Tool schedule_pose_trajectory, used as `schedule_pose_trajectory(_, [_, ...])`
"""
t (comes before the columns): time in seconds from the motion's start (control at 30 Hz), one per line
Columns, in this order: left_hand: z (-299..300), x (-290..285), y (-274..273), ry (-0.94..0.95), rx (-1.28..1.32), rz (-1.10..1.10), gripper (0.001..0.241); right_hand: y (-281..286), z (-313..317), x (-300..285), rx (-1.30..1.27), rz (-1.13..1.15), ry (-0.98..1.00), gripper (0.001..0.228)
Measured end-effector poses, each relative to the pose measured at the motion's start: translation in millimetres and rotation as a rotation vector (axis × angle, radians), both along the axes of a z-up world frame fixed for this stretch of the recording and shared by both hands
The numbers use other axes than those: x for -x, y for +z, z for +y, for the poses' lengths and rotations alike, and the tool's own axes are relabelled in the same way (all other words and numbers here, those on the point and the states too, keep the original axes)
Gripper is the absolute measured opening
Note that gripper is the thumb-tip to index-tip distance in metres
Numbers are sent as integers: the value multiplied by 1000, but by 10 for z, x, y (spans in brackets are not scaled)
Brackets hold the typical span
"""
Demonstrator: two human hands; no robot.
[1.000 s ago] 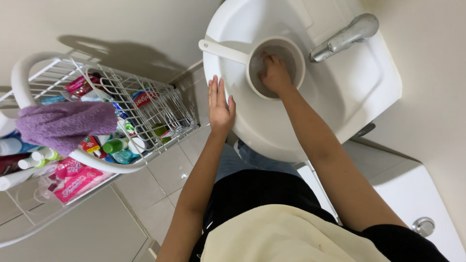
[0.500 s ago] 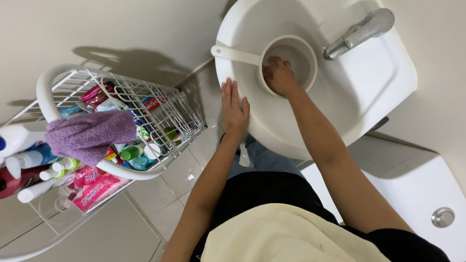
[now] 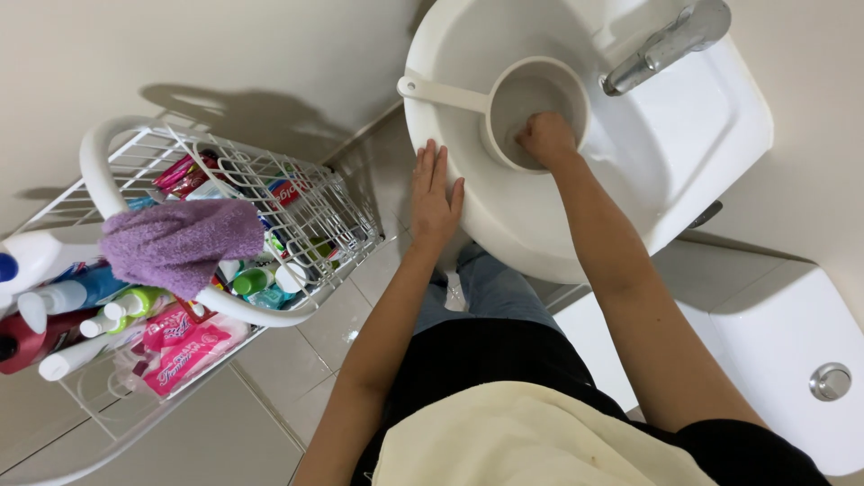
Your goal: The person enters a bathroom and retrieves a purple cloth from a shelf. They fill a white plastic bowl with water from the sink faucet and use the water to wash their hands. The person then uses the cloth to wipe the sink basin and faucet, rinsing the cloth in the bowl of water as needed. Finally, they pour the water from the bowl into the toilet and wipe the sink dry.
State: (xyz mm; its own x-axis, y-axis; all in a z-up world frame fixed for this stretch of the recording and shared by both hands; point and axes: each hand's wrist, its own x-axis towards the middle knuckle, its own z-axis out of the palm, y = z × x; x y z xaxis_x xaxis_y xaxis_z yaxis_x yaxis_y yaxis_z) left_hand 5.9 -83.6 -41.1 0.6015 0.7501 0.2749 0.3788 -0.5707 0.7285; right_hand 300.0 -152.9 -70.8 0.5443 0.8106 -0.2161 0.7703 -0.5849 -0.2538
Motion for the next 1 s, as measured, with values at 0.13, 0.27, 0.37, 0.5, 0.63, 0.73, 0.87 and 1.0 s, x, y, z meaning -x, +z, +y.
schedule_pose_trajectory(0.13, [-46,64,-25,-19,28,16,63,193,17,95,-58,28,78,24])
schedule_pose_trajectory(0.27, [-112,125,-13,-49,89,-4,62,436,59,245,-4,51,74,19])
schedule_pose_trajectory(0.37, [-203,160,-20,-59,106,-15,63,553,12,315,12,30,100,21])
schedule_pose_trajectory(0.5, [-255,179,43,-70,144,4,64,310,77,107,31,-56,70,30])
schedule_pose_trajectory(0.63, [-290,196,91,-87,141,18,64,234,112,221,153,38,76,56])
schedule_pose_trajectory(0.73, [-280,204,130,-87,135,16,64,195,169,279,132,129,170,40])
schedule_pose_trajectory(0.87, [-273,216,139,-90,139,31,64,356,110,295,194,85,87,64])
schedule_pose_trajectory(1.0, [-265,219,72,-87,65,-21,65,-426,123,-70,45,22,143,43])
